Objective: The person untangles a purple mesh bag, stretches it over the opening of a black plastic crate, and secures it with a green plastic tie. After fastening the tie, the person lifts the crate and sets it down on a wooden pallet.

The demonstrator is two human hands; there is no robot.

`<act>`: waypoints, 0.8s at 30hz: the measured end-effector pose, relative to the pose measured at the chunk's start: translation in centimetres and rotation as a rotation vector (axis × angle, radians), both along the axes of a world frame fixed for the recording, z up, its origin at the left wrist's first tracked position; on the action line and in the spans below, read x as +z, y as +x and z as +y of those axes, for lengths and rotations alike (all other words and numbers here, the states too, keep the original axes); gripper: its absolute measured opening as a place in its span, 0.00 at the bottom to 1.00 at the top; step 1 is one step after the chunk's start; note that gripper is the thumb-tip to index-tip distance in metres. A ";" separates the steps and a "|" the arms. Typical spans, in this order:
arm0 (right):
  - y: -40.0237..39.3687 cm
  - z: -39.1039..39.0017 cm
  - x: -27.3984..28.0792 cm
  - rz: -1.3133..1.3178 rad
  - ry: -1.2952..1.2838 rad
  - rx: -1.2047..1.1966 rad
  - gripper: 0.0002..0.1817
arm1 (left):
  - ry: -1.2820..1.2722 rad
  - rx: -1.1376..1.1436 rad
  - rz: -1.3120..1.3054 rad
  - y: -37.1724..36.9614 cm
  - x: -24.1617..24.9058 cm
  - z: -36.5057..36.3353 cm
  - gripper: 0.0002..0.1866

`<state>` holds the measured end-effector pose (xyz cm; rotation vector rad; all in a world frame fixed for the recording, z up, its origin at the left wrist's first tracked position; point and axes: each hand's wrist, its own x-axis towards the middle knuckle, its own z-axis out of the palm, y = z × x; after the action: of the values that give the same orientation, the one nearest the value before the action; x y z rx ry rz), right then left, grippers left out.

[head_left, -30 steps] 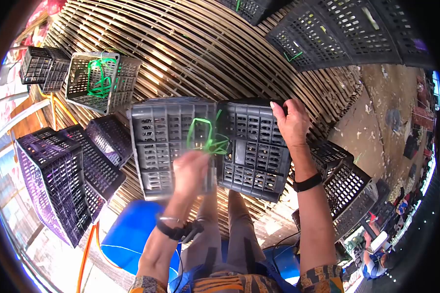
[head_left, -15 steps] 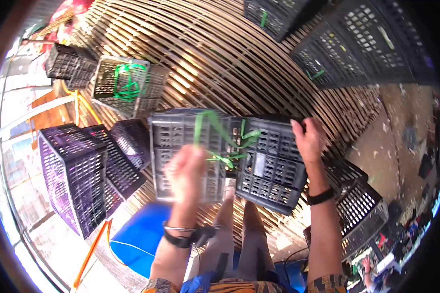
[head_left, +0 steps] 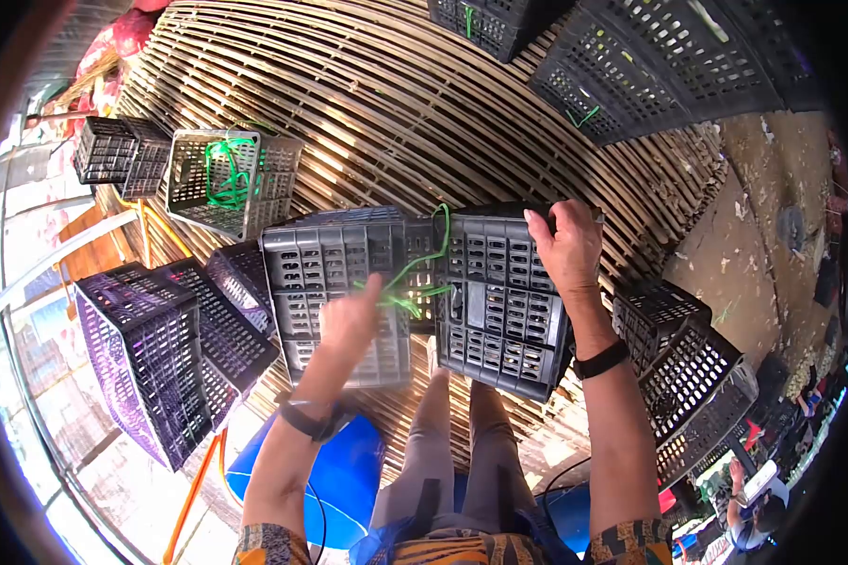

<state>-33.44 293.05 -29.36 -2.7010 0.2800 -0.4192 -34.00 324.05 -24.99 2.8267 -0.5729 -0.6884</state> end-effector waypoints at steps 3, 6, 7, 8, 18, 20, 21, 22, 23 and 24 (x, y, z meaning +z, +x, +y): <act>0.0 -0.1 -0.1 -0.019 0.025 0.002 0.17 | 0.140 -0.050 0.043 -0.1 -1.0 0.4 0.07; 0.0 0.0 -0.1 -0.046 -0.001 -0.006 0.17 | 0.133 -0.154 0.061 0.0 -1.3 0.6 0.07; 0.0 -0.1 -0.2 -0.047 -0.001 -0.010 0.17 | 0.134 -0.158 0.060 0.5 -0.6 0.3 0.07; 0.0 -0.1 -0.3 -0.016 0.009 -0.014 0.17 | 0.203 -0.125 0.154 0.9 0.2 -0.1 0.06; 0.0 -0.2 -0.7 0.009 0.030 -0.025 0.17 | 0.283 -0.195 0.174 0.5 -1.0 -0.7 0.11; -0.1 -0.3 -0.8 0.011 0.031 -0.026 0.17 | 0.223 -0.253 -0.010 -0.1 -2.6 -0.2 0.08; -0.1 -0.3 -0.8 0.012 0.037 -0.028 0.16 | 0.167 -0.310 -0.194 0.0 -2.3 -0.2 0.05; -0.1 -0.3 -0.9 0.013 0.038 -0.030 0.16 | 0.181 -0.372 -0.226 0.4 -2.1 -0.2 0.02; 0.0 -0.3 -1.0 -0.005 0.033 -0.023 0.16 | 0.184 -0.373 -0.226 0.6 -1.8 -0.3 0.02; 0.0 -0.2 -1.0 -0.021 0.032 -0.019 0.16 | 0.197 -0.276 -0.047 0.9 -0.7 -0.9 0.02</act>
<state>-33.49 292.81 -30.40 -2.6634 0.3039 -0.4452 -33.09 323.13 -25.69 2.9818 -0.9669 -0.7644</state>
